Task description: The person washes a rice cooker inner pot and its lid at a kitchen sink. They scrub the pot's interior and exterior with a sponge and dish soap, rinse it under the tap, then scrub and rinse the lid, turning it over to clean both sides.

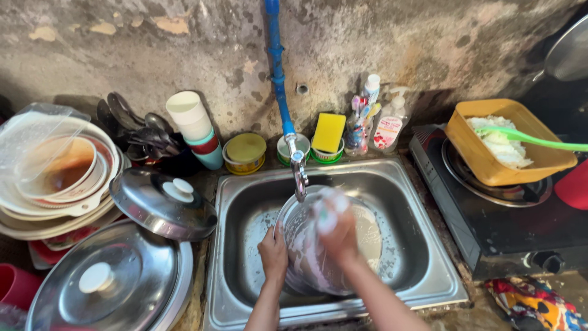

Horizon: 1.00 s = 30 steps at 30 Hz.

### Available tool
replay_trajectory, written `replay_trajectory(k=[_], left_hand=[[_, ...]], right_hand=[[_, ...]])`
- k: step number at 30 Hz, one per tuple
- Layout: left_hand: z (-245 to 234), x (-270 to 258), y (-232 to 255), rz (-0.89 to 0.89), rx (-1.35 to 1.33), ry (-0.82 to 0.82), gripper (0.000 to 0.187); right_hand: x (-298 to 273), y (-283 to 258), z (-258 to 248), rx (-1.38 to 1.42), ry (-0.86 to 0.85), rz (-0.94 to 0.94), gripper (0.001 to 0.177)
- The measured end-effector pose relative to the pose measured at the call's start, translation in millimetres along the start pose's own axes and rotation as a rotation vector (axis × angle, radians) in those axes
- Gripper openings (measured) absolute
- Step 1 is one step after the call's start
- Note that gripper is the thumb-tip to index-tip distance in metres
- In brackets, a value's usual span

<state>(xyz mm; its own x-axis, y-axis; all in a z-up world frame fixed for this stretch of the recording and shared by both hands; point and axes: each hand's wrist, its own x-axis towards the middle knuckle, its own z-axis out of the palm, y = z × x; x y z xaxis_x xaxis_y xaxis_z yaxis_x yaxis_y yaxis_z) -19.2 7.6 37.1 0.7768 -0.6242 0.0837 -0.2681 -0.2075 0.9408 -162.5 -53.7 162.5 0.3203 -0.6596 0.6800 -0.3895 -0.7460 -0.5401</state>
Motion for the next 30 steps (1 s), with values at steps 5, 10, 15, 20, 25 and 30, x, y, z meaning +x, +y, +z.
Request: replay_trajectory(k=[5,10,15,20,25,30], left_hand=[[-1.2,1.2,1.9,-0.024,0.018,-0.003,0.048],[4.0,5.0,-15.9,-0.078,0.046,0.018,0.049],[6.1,15.2,-38.4,-0.085,0.191,-0.003,0.055],[2.8,11.4,-30.2,-0.199,0.32,-0.015,0.052],[23.1,-11.5,-3.5,0.114,0.204,-0.07,0.071],[33.4,-27.6,8.3,0.085,0.117,0.112,0.066]], right_hand=[[4.5,3.3,9.5,-0.122,-0.004,0.278,0.014],[-30.6,-21.2,19.6,-0.016,-0.006,-0.258,0.021],[-27.3,2.2,17.9,0.069,-0.127,0.346,0.03],[-46.9,20.1,14.8,-0.003,-0.136,0.02,0.035],[-62.6,41.4,21.0,-0.039,-0.266,0.028,0.023],[-44.2,67.8,41.5,-0.153,-0.224,0.168,0.016]])
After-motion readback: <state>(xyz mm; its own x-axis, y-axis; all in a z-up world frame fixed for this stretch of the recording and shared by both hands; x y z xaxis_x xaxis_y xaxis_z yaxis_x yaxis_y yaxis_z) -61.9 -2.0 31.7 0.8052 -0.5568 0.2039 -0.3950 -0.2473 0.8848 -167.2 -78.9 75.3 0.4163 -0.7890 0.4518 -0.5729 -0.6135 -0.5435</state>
